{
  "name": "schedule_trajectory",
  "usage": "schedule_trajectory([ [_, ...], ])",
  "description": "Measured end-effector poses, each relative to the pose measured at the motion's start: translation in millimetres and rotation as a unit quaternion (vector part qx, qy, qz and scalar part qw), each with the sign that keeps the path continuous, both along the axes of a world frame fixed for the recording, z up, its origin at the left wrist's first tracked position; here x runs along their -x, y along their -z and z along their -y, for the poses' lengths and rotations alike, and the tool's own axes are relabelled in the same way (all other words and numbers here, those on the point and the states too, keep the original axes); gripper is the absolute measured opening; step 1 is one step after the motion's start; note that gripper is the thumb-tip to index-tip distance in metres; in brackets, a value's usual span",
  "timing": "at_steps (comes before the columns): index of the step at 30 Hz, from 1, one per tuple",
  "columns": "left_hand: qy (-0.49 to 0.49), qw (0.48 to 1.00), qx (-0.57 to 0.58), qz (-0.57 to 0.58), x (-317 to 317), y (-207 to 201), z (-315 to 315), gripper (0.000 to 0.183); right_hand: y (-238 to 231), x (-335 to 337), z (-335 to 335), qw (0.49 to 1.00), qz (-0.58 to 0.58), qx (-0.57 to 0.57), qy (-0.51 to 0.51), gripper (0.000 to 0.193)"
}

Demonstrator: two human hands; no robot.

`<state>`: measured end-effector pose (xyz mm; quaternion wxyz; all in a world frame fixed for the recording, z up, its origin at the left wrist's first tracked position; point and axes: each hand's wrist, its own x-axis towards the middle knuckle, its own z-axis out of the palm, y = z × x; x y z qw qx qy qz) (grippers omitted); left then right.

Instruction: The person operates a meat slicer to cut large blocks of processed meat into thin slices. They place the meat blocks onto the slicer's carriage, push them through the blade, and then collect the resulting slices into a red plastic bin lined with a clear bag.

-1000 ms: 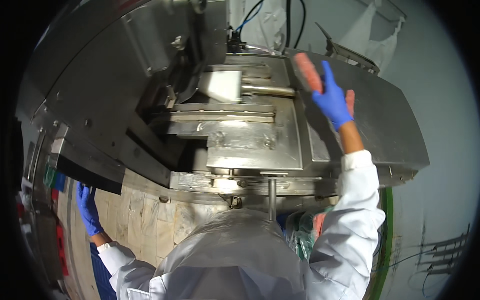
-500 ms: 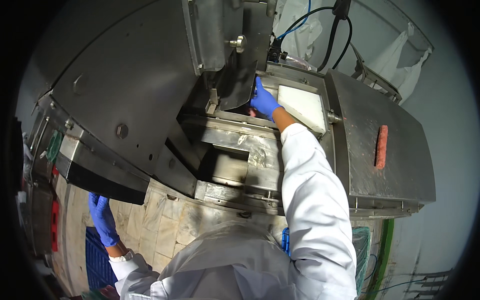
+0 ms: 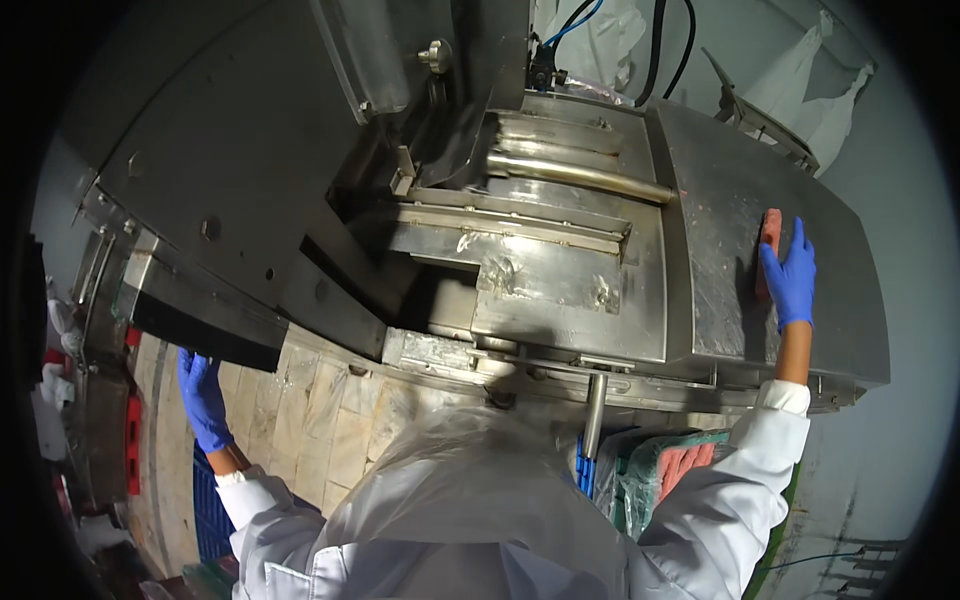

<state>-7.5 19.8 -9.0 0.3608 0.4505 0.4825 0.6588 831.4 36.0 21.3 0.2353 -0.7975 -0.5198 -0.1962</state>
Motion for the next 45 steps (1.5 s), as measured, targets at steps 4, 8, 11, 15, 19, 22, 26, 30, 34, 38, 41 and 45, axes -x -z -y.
schedule_trajectory([
  [4, 0.018, 1.000, 0.013, -0.011, 9, 1, -1, 0.055, 38, -28, 18, 0.997, -0.063, 0.023, 0.031, 0.087],
  [8, 0.016, 1.000, 0.008, -0.016, 17, 7, 5, 0.056, 54, -19, 7, 0.994, -0.093, 0.042, 0.030, 0.087],
  [11, 0.043, 0.999, -0.006, -0.010, 14, 7, 1, 0.057, 64, -24, 0, 0.992, -0.112, 0.030, 0.058, 0.082],
  [15, 0.039, 0.999, -0.001, -0.006, 22, 14, -4, 0.058, 67, -23, -1, 0.987, -0.137, -0.022, 0.084, 0.078],
  [19, 0.044, 0.999, -0.015, -0.012, 30, 19, -1, 0.058, 68, -14, -13, 0.940, -0.311, -0.131, -0.059, 0.075],
  [22, 0.040, 0.999, -0.022, -0.028, 27, 14, 1, 0.059, 48, 51, -34, 0.892, -0.400, -0.098, -0.184, 0.079],
  [26, 0.039, 0.999, -0.016, -0.028, 16, 9, 0, 0.058, 27, 134, -79, 0.897, -0.314, -0.042, -0.307, 0.075],
  [30, 0.007, 0.999, 0.000, -0.045, 5, 2, 3, 0.054, 34, 205, -163, 0.891, -0.244, 0.066, -0.378, 0.076],
  [34, 0.005, 1.000, 0.000, -0.030, -3, -5, 7, 0.053, 51, 285, -236, 0.885, -0.191, 0.200, -0.375, 0.074],
  [38, -0.003, 1.000, -0.004, -0.024, -9, -6, -1, 0.052, 110, 322, -312, 0.859, -0.232, 0.147, -0.432, 0.057],
  [41, -0.019, 1.000, -0.008, -0.017, -18, -10, 2, 0.051, 108, 337, -311, 0.864, -0.186, 0.151, -0.443, 0.041],
  [45, -0.035, 0.999, -0.016, -0.009, -11, 3, 7, 0.050, 71, 320, -261, 0.838, -0.346, 0.112, -0.407, 0.043],
])
